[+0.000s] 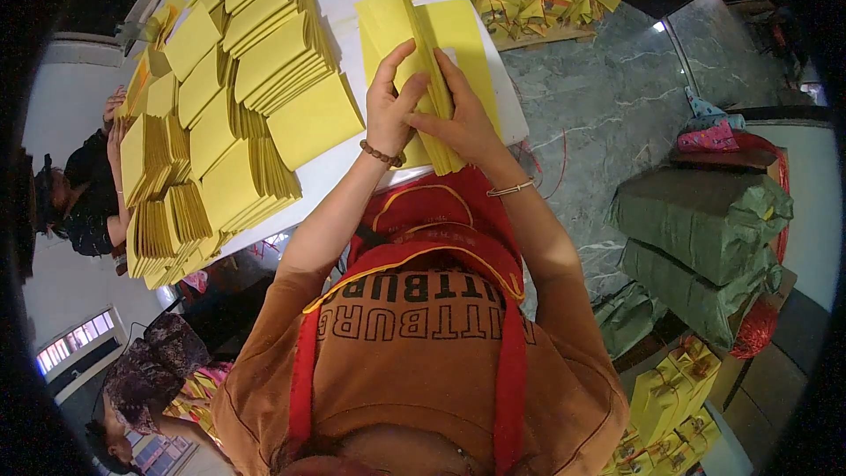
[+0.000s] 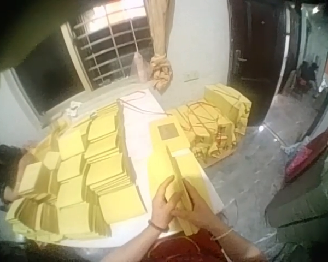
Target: Counting and stacking yellow joss paper sheets into bundles.
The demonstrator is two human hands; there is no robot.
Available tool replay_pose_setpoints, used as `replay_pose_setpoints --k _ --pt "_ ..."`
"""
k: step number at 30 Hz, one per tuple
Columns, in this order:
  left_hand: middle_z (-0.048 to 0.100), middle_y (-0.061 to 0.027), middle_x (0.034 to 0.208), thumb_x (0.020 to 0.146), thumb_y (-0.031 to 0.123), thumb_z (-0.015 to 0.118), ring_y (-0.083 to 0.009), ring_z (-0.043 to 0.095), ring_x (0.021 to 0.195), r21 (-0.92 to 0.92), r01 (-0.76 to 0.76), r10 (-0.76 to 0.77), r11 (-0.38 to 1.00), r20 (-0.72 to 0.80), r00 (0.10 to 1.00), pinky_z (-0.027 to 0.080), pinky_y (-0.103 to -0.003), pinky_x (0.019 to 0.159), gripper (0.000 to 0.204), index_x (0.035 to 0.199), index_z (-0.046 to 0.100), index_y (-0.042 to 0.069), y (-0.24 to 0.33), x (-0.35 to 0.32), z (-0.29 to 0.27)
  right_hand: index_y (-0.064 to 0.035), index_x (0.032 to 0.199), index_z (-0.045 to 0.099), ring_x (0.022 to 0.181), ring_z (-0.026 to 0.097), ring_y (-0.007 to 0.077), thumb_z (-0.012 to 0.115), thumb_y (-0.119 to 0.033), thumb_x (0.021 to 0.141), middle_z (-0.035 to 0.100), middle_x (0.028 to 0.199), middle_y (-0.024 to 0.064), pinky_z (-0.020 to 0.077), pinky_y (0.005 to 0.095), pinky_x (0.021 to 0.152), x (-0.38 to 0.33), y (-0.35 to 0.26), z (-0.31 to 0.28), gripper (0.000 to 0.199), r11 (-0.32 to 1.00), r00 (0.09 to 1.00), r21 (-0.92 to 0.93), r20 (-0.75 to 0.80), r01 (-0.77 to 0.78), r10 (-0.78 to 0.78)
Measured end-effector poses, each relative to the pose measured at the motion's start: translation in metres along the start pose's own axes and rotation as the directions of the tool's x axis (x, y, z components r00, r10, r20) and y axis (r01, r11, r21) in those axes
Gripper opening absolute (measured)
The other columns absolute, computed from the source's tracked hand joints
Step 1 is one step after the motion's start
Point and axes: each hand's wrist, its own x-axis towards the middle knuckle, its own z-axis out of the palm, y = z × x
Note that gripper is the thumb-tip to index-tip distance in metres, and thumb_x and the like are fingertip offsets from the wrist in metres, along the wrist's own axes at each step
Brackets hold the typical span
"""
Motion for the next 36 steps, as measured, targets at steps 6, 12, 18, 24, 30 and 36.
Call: replay_pose_setpoints --k 6,12,18,24,30,36 --pt "0.055 -0.0078 0.106 0.082 0.011 0.059 -0.0116 0.052 0.092 0.054 -0.044 0.045 0.998 -0.018 0.999 0.043 -0.024 0.076 0.036 0.115 0.049 0.0 -0.005 0.0 -0.003 0.0021 0.135 0.019 0.123 0.032 0.0218 0.072 -0.016 0.069 0.031 0.134 0.0164 0.0308 0.0313 0.098 -0.001 0.002 -0.001 0.087 0.996 0.999 0.084 0.008 -0.032 0.031" --pt "0.054 -0.0055 0.091 0.083 0.008 0.053 -0.0102 0.049 0.084 -0.01 0.068 -0.068 0.998 -0.035 0.997 0.041 -0.024 0.071 0.018 0.099 0.052 0.001 -0.007 -0.001 -0.004 0.0026 0.136 0.019 0.124 0.03 0.0196 0.058 -0.013 0.081 0.031 0.134 0.0147 0.0259 0.0291 0.101 -0.002 0.005 -0.002 0.069 0.983 0.998 0.174 -0.01 -0.059 0.061" --pt "0.056 -0.0111 0.1 0.083 0.007 0.047 -0.0162 0.052 0.093 0.206 -0.298 0.35 0.932 -0.296 0.889 0.041 -0.025 0.079 0.026 0.108 0.052 0.002 0.0 0.003 0.01 0.0026 0.136 0.019 0.124 0.03 0.0189 0.056 -0.013 0.082 0.03 0.135 0.0134 0.0255 0.0292 0.101 -0.001 0.005 0.0 0.067 0.989 0.999 0.141 0.01 -0.043 0.042" --pt "0.055 -0.0126 0.105 0.08 0.014 0.056 -0.0195 0.052 0.097 0.094 -0.05 0.054 0.994 -0.045 0.998 0.041 -0.029 0.083 0.035 0.112 0.054 0.001 0.0 0.0 0.0 -0.0022 0.138 0.015 0.126 0.027 0.0183 0.059 -0.007 0.077 0.024 0.139 0.0112 0.0256 0.0289 0.101 0.0 0.004 0.0 0.076 0.999 0.998 -0.031 0.05 0.03 -0.029" --pt "0.056 -0.0107 0.104 0.077 0.02 0.065 -0.0186 0.052 0.098 0.112 -0.07 0.073 0.991 -0.022 0.997 0.041 -0.029 0.083 0.043 0.113 0.053 0.001 -0.003 0.001 -0.001 0.002 0.135 0.02 0.125 0.03 0.0236 0.07 -0.018 0.071 0.029 0.136 0.0169 0.0292 0.0322 0.1 0.0 0.008 -0.001 0.084 1.0 1.0 -0.015 0.013 0.017 -0.017" --pt "0.056 -0.0111 0.104 0.078 0.02 0.064 -0.0185 0.052 0.098 0.108 -0.073 0.074 0.991 -0.005 0.997 0.041 -0.028 0.083 0.042 0.114 0.053 0.001 -0.005 0.002 -0.002 0.0023 0.135 0.019 0.124 0.031 0.0226 0.07 -0.019 0.071 0.029 0.136 0.0161 0.0295 0.0318 0.1 -0.001 0.0 0.0 0.084 1.0 1.0 0.007 -0.003 0.006 -0.006"
